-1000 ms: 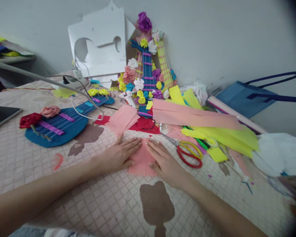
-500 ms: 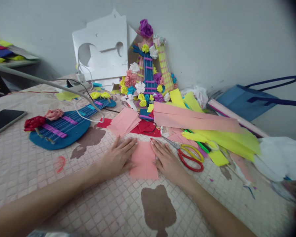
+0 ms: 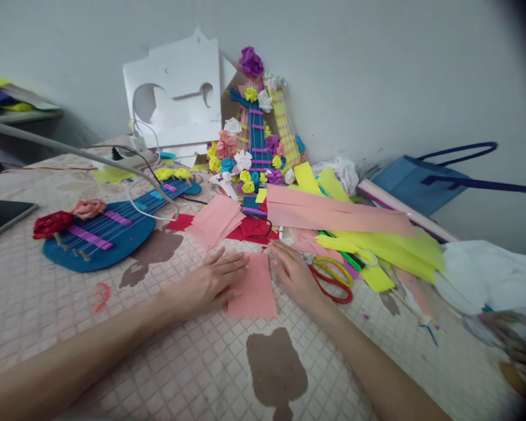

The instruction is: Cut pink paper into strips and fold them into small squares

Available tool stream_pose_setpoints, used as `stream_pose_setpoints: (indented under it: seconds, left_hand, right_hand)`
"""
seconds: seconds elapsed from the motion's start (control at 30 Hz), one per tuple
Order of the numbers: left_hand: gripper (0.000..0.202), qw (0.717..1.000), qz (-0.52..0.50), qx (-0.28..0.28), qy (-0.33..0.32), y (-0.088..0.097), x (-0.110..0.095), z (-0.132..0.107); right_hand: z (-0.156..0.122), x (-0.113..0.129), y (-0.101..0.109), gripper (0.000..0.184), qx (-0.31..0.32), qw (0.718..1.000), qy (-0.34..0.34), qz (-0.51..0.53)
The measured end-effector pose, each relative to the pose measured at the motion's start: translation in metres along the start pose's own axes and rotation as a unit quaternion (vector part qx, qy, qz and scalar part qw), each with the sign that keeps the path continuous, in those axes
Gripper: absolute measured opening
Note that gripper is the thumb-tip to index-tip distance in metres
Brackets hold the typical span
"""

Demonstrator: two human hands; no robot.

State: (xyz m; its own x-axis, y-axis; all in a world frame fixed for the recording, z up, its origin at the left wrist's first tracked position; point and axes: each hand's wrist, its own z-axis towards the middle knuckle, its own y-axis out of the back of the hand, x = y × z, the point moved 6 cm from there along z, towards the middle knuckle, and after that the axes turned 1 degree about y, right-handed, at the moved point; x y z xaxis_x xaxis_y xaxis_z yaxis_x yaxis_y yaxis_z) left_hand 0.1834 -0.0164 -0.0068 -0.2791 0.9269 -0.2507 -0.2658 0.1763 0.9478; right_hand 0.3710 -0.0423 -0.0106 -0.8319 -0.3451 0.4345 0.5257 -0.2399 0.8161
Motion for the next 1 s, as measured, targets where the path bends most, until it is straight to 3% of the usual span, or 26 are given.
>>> stream_pose_setpoints:
  seconds: [0.1, 0.37, 0.63, 0.77, 0.9, 1.0]
  left_hand:
    - [0.042, 1.0, -0.015, 0.001, 0.01, 0.0, 0.003, 0.0]
    - [0.039, 0.998, -0.06, -0.021, 0.013, -0.005, 0.009, 0.001]
    - [0.039, 0.999, -0.042, -0.025, 0.001, -0.002, 0.008, -0.001]
    - [0.039, 0.999, -0.032, -0.036, -0.002, -0.001, 0.009, -0.001]
    - [0.039, 0.999, -0.034, -0.04, 0.002, -0.003, 0.011, -0.001]
    - [0.038, 0.997, -0.041, -0.058, 0.0, -0.002, 0.013, -0.001]
  right_hand:
    - [0.005, -0.008, 0.01, 0.03, -0.046, 0.998, -0.03, 0.031]
    - [0.045, -0.026, -0.009, 0.011, 0.024, 0.998, -0.054, 0.034]
    - [0.054, -0.024, -0.022, 0.015, 0.037, 0.998, -0.055, 0.004]
    - [0.054, -0.03, 0.001, 0.011, 0.016, 0.999, -0.048, 0.0]
    - [0.055, -0.063, 0.039, 0.006, -0.041, 0.995, -0.084, -0.013]
    - [0.049, -0.083, 0.057, 0.006, -0.061, 0.993, -0.103, -0.02]
